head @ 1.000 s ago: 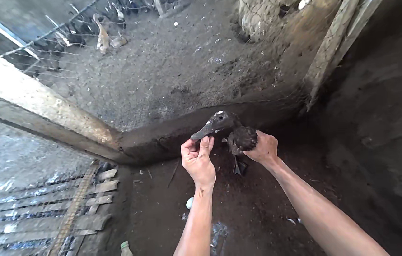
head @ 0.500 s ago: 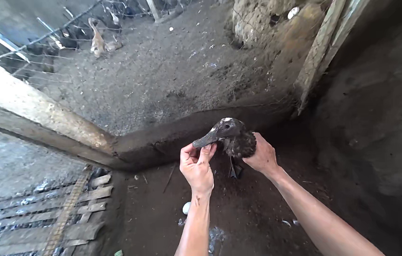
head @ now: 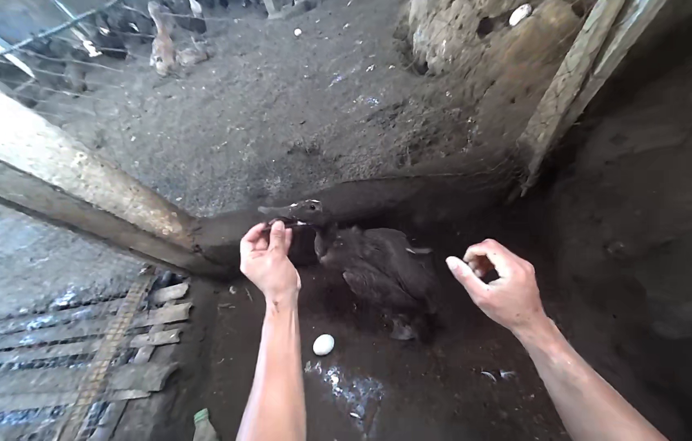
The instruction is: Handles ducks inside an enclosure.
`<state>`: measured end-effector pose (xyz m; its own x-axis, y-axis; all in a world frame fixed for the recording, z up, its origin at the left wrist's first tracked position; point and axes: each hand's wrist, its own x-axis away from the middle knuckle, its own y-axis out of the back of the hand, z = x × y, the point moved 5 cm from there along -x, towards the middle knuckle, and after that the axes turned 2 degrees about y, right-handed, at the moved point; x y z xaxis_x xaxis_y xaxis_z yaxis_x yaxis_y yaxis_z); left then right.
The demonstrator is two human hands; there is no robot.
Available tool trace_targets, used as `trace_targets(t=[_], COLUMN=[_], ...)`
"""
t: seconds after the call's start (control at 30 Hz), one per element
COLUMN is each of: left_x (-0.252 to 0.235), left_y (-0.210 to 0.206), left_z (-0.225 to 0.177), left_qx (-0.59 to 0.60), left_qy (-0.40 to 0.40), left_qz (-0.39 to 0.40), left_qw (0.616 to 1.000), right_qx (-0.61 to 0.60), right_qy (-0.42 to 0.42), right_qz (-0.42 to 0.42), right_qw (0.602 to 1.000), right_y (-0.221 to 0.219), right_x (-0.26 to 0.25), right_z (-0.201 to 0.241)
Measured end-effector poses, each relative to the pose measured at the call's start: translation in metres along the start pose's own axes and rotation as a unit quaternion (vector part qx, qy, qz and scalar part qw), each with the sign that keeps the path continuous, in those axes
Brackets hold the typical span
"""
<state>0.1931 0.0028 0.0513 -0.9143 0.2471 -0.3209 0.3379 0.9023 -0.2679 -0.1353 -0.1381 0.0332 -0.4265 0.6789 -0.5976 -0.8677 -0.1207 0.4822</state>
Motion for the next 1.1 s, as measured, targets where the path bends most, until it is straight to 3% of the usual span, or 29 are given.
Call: trace_targets(t=[0.23, 0.4, 0.63, 0.73, 0.8, 0.87, 0.93, 1.1], left_x=[-0.011, 0.044, 0.047, 0.066, 0.072, 0.075, 0.084, 0.126], left_y=[0.018, -0.010, -0.055, -0.070, -0.077, -0.091, -0.102, -0.105], left_z=[0.003, 0.037, 0.022, 0.023, 0.016, 0.004, -0.003, 0.002], left_qx=[-0.010, 0.001, 0.036, 0.055, 0.074, 0.098, 0.113, 0.142], left_qy=[0.039, 0.081, 0.107, 0.102, 0.098, 0.098, 0.108, 0.140], left_qz=[0.101, 0.194, 0.229, 0.191, 0.174, 0.181, 0.182, 0.164], left_qw=[0.994, 0.978, 0.967, 0.975, 0.977, 0.974, 0.971, 0.966], right_qx=[0.032, 0.024, 0.020, -0.035, -0.124, -0.242, -0.363, -0.612], right_qy=[-0.045, -0.068, -0.055, -0.071, -0.124, -0.191, -0.253, -0.299], right_qz=[-0.032, -0.092, -0.167, -0.151, -0.062, 0.051, 0.118, 0.069], right_qw=[0.998, 0.993, 0.984, 0.985, 0.983, 0.950, 0.889, 0.729], right_y=[0.022, 0.049, 0.102, 0.084, 0.040, -0.013, -0.053, -0.104], right_x=[-0.006, -0.007, -0.002, 0.010, 0.027, 0.041, 0.045, 0.022], right_z=[-0.016, -0.016, -0.001, 0.002, 0.010, 0.029, 0.046, 0.036])
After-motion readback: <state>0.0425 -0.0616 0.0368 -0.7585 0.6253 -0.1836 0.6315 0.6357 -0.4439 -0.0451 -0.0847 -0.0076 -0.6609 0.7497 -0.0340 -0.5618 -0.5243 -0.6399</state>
